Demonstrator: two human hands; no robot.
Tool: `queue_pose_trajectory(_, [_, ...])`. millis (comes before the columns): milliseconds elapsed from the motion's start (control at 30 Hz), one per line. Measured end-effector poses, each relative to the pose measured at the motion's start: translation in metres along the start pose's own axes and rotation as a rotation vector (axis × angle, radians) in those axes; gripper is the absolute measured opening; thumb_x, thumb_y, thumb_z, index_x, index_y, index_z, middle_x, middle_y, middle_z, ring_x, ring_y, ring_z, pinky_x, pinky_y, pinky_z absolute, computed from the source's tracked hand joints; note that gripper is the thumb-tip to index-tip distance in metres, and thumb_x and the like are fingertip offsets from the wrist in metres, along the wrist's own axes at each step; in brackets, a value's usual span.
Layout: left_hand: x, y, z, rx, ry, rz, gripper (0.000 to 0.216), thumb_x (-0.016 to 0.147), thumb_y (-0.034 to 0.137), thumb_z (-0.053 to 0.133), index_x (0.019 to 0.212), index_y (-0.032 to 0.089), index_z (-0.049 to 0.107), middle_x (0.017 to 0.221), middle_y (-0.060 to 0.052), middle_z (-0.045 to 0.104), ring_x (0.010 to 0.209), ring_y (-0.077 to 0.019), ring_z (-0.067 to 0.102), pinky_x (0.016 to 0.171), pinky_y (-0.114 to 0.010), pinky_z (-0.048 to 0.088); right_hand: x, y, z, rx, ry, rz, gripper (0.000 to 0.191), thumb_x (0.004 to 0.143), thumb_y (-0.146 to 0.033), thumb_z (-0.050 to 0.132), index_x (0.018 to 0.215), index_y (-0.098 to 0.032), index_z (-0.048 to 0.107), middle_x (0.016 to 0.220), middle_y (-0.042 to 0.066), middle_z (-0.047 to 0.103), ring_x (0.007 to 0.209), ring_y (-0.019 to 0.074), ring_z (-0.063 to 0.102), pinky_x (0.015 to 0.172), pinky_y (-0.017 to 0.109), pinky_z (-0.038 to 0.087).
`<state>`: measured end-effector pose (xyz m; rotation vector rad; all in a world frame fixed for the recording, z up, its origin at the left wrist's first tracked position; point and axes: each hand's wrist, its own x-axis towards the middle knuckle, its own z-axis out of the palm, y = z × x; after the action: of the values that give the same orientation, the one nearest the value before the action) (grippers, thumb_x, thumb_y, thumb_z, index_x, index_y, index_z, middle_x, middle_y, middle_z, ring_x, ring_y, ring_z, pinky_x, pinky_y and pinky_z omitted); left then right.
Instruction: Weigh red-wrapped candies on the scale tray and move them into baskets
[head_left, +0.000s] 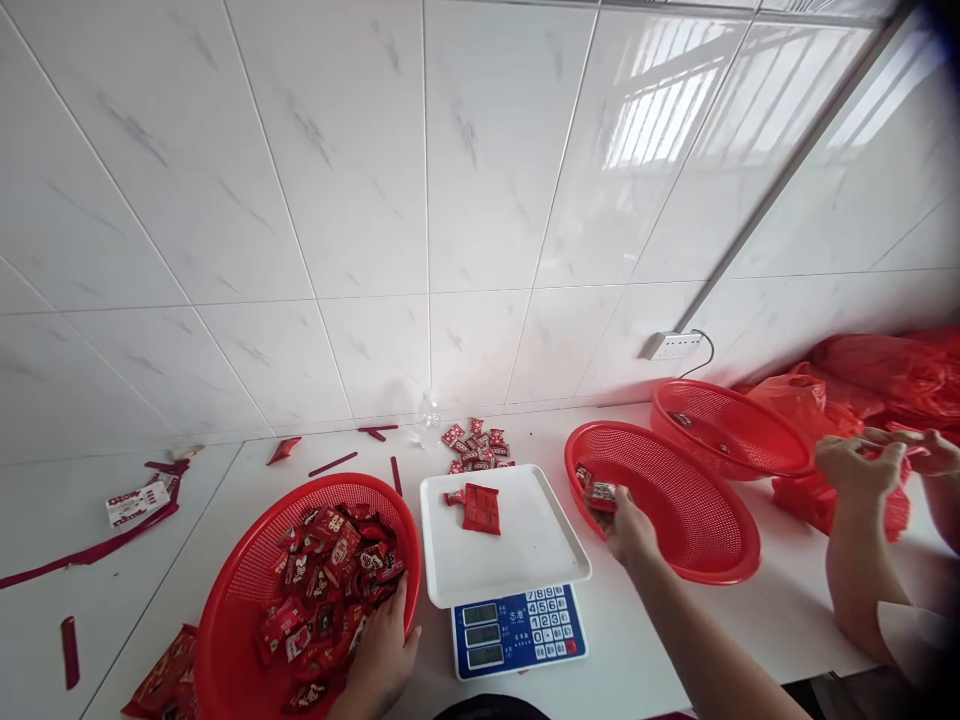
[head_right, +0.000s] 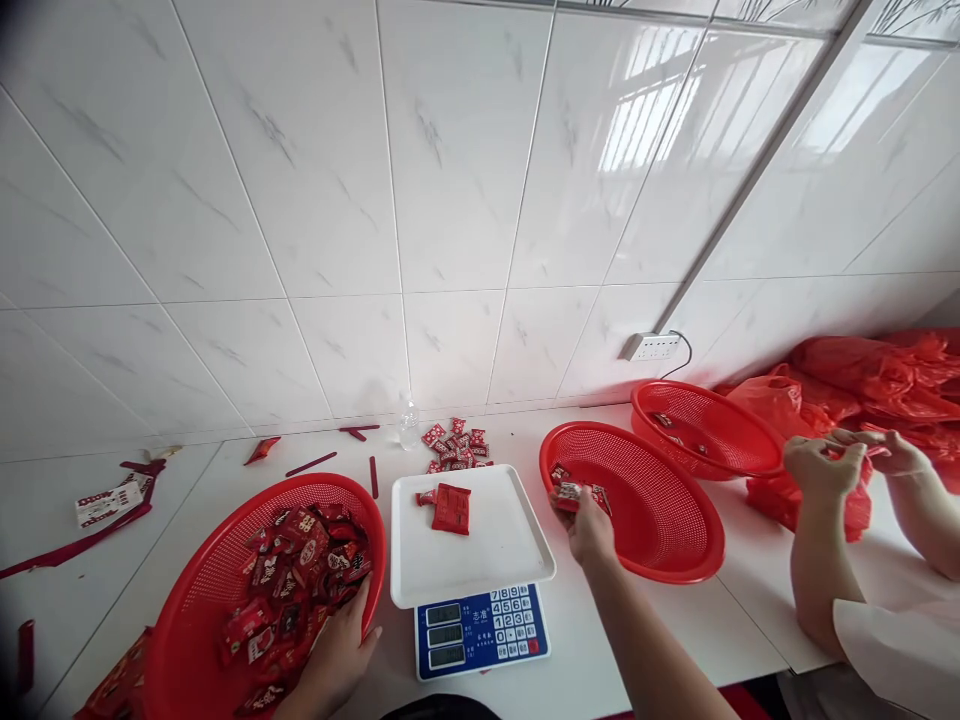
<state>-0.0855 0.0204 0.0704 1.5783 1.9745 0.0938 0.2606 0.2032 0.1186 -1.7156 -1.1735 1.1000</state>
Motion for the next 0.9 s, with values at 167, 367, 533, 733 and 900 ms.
queue_pose_trajectory(167, [-0.002,0.002,-0.003,-0.011,-0.005,0.003,0.066,0.083,0.017,0.044,0.144,0.01,0.023,0.142,-0.012,0.042,0.127,-0.0207,0.041,0.104,-0.03,0.028,0.004,-0.007,0.002,0.086,-0.038,0.103,0.034,0.09,-0.036,0.051,0.119,-0.017,0.052,0.116,0.008,0.058,0.097,0.0199,0.059,0.082,0.041,0.05])
queue_pose_trajectory(367, [-0.006,0.006,-0.005,0.027,0.009,-0.028,0.065,0.083,0.012,0.039,0.145,0.014,0.022,0.14,-0.011,0.044,0.127,-0.0213,0.041,0.106,-0.034,0.025,-0.006,0.007,0.055,-0.115,-0.058,0.131,0.046,0.088,-0.032,0.054,0.131,-0.022,0.043,0.142,0.01,0.038,0.127,0.0281,0.038,0.103,0.053,0.031])
queue_pose_trajectory(533, [-0.005,0.002,-0.015,0.138,0.031,-0.097,0.068,0.078,0.003,0.037,0.144,0.014,0.025,0.14,-0.013,0.045,0.13,-0.0246,0.037,0.109,-0.046,0.014,-0.004,0.013,0.046,-0.198,-0.129,0.282,0.054,0.085,-0.036,0.058,0.133,-0.016,0.041,0.145,0.015,0.034,0.131,0.0327,0.033,0.104,0.056,0.029])
queue_pose_trajectory(733, [0.003,-0.022,-0.036,0.199,0.068,-0.12,0.064,0.08,0.004,0.035,0.142,0.017,0.03,0.136,-0.01,0.05,0.126,-0.0202,0.042,0.109,-0.042,0.015,-0.02,0.014,0.023,-0.023,-0.404,0.542,0.065,0.079,-0.056,0.058,0.124,-0.01,0.048,0.112,0.02,0.064,0.098,0.0316,0.064,0.078,0.044,0.056])
queue_pose_trajectory(900, [0.004,-0.032,-0.041,0.241,0.091,-0.127,0.06,0.082,0.004,0.033,0.141,0.016,0.034,0.135,-0.01,0.051,0.126,-0.0205,0.042,0.109,-0.043,0.017,-0.027,0.014,0.024,0.081,-0.473,0.616,0.072,0.076,-0.054,0.062,0.127,-0.008,0.041,0.11,0.021,0.065,0.092,0.0295,0.067,0.075,0.04,0.058])
